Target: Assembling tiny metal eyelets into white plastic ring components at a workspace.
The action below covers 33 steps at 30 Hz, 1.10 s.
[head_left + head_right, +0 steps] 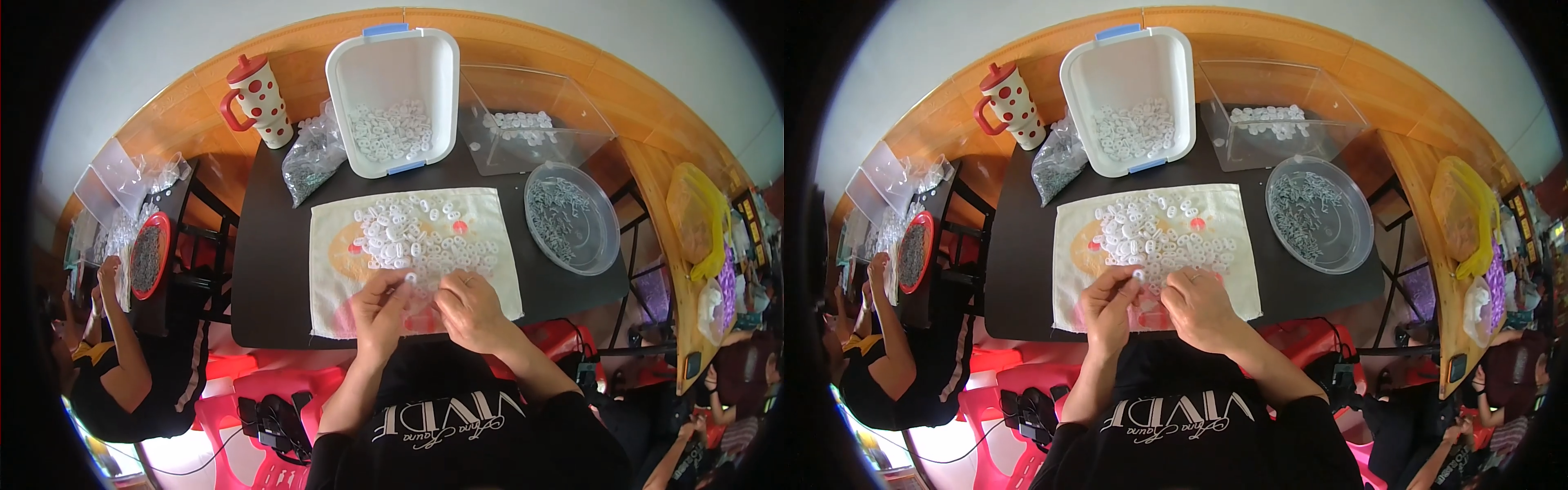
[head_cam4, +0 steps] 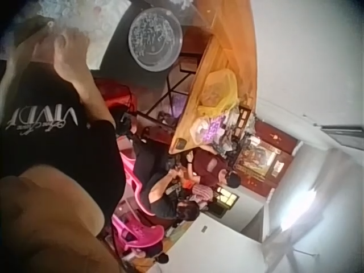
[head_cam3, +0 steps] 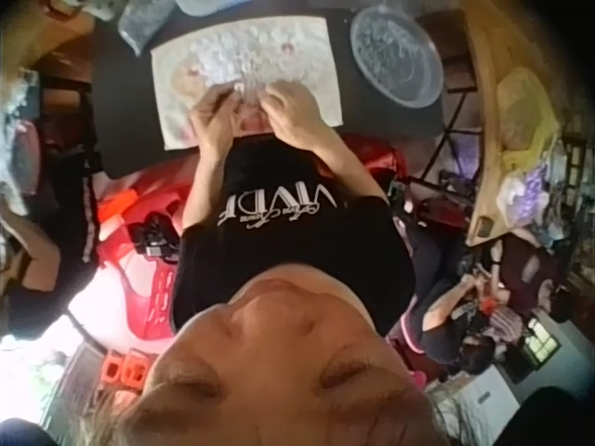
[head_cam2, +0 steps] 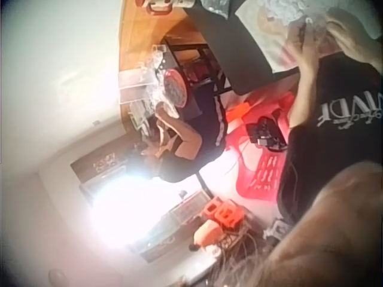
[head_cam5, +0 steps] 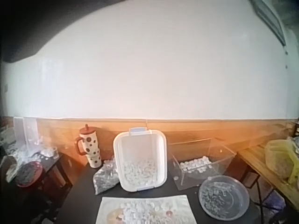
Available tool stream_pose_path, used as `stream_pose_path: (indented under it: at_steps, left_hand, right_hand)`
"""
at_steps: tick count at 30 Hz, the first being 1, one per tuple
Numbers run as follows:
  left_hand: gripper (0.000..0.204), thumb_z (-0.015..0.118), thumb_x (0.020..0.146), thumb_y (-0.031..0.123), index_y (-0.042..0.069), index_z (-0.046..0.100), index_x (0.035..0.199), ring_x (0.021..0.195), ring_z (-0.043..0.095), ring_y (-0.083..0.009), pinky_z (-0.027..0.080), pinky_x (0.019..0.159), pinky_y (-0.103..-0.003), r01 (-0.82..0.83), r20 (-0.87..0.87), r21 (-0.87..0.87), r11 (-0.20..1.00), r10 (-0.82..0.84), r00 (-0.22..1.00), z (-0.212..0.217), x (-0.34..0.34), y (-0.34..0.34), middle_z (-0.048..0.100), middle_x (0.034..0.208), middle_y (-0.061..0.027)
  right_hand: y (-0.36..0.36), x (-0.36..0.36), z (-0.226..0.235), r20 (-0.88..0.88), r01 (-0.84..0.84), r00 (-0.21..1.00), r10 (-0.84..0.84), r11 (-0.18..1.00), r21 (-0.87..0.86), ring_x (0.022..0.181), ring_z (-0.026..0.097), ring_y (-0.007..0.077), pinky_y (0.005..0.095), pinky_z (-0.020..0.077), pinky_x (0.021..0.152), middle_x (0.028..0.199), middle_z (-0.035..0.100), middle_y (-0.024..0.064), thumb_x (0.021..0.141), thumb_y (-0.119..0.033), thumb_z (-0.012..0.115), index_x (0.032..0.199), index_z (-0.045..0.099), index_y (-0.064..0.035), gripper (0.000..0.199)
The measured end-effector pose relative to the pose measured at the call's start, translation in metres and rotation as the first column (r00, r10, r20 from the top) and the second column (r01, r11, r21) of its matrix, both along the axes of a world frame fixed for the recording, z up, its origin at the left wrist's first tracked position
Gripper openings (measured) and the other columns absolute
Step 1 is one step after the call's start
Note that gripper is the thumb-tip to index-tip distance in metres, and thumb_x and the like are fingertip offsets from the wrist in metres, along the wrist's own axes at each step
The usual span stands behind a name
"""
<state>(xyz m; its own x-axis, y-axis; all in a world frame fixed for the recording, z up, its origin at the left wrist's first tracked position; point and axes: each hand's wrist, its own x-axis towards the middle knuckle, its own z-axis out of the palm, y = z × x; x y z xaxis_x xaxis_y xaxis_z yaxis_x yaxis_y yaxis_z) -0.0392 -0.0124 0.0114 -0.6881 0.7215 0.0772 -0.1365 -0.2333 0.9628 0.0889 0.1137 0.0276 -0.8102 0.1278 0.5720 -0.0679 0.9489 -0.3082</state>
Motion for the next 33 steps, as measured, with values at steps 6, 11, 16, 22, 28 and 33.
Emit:
stream_pose_path:
  at_steps: [6, 11, 16, 22, 28, 33]
  left_hand:
    - [0.016, 0.068, 0.084, -0.003, -0.002, 0.070, 0.101, 0.070, 0.059, -0.0156, 0.045, 0.062, -0.026, -0.242, -0.696, -0.299, 0.923, -0.038, 0.717, 0.012, -0.013, -0.019, 0.063, 0.081, -0.0091]
    - [0.017, 0.071, 0.081, -0.002, -0.002, 0.072, 0.098, 0.074, 0.062, -0.0187, 0.046, 0.063, -0.029, -0.382, -0.899, -0.159, 0.910, 0.027, 0.438, 0.022, -0.002, -0.017, 0.064, 0.084, -0.0118]
    - [0.015, 0.070, 0.085, -0.003, -0.003, 0.072, 0.100, 0.076, 0.064, -0.0142, 0.049, 0.062, -0.028, 0.016, -0.476, -0.191, 0.981, -0.107, 0.873, 0.011, 0.006, -0.009, 0.068, 0.089, -0.0086]
    - [0.011, 0.063, 0.092, -0.003, -0.002, 0.071, 0.100, 0.067, 0.062, -0.0090, 0.049, 0.055, -0.022, 0.227, 0.175, -0.003, 0.974, -0.223, 0.959, 0.005, -0.009, -0.019, 0.069, 0.090, -0.0047]
    - [0.011, 0.061, 0.096, 0.005, -0.003, 0.069, 0.097, 0.070, 0.064, -0.0139, 0.047, 0.059, -0.023, 0.095, 0.424, 0.166, 0.982, -0.158, 0.892, -0.008, -0.022, -0.024, 0.071, 0.089, -0.0104]
    - [0.013, 0.059, 0.098, 0.007, -0.003, 0.067, 0.100, 0.074, 0.064, -0.0154, 0.049, 0.064, -0.024, 0.083, 0.499, 0.213, 0.974, -0.181, 0.847, -0.003, -0.021, -0.027, 0.070, 0.091, -0.0112]
  right_hand:
    - [0.005, 0.015, -0.008, 0.091, -0.004, 0.996, -0.003, 0.997, 0.079, 0.076, 0.056, 0.0301, 0.0408, 0.0479, 0.067, 0.084, 0.050, 0.0099, 0.066, 0.000, 0.068, 0.078, 0.058, -0.0036, 0.017]
    - [0.002, 0.007, -0.004, -0.074, -0.008, 0.997, 0.000, 0.994, -0.110, 0.071, 0.058, 0.0301, 0.0403, 0.0477, 0.064, 0.082, 0.056, 0.0098, 0.065, 0.002, 0.072, 0.079, 0.059, -0.0031, 0.020]
    - [-0.007, -0.002, -0.003, -0.201, 0.027, 0.979, -0.043, 0.996, -0.080, 0.067, 0.057, 0.0293, 0.0397, 0.0455, 0.060, 0.082, 0.058, 0.0097, 0.065, 0.004, 0.072, 0.083, 0.061, -0.0022, 0.022]
    - [-0.009, -0.015, 0.005, -0.257, -0.027, 0.966, 0.021, 0.999, -0.020, 0.068, 0.055, 0.0268, 0.0386, 0.0429, 0.058, 0.082, 0.053, 0.0072, 0.066, -0.001, 0.071, 0.083, 0.061, -0.0030, 0.020]
    - [-0.015, -0.021, -0.007, 0.028, 0.109, 0.993, -0.111, 0.992, 0.064, 0.075, 0.057, 0.0289, 0.0395, 0.0454, 0.061, 0.083, 0.052, 0.0108, 0.070, -0.007, 0.066, 0.081, 0.062, -0.0016, 0.013]
    - [-0.024, -0.024, -0.002, 0.167, 0.155, 0.969, -0.184, 0.972, 0.175, 0.080, 0.057, 0.0295, 0.0392, 0.0467, 0.065, 0.087, 0.053, 0.0131, 0.074, -0.011, 0.061, 0.079, 0.063, -0.0009, 0.012]
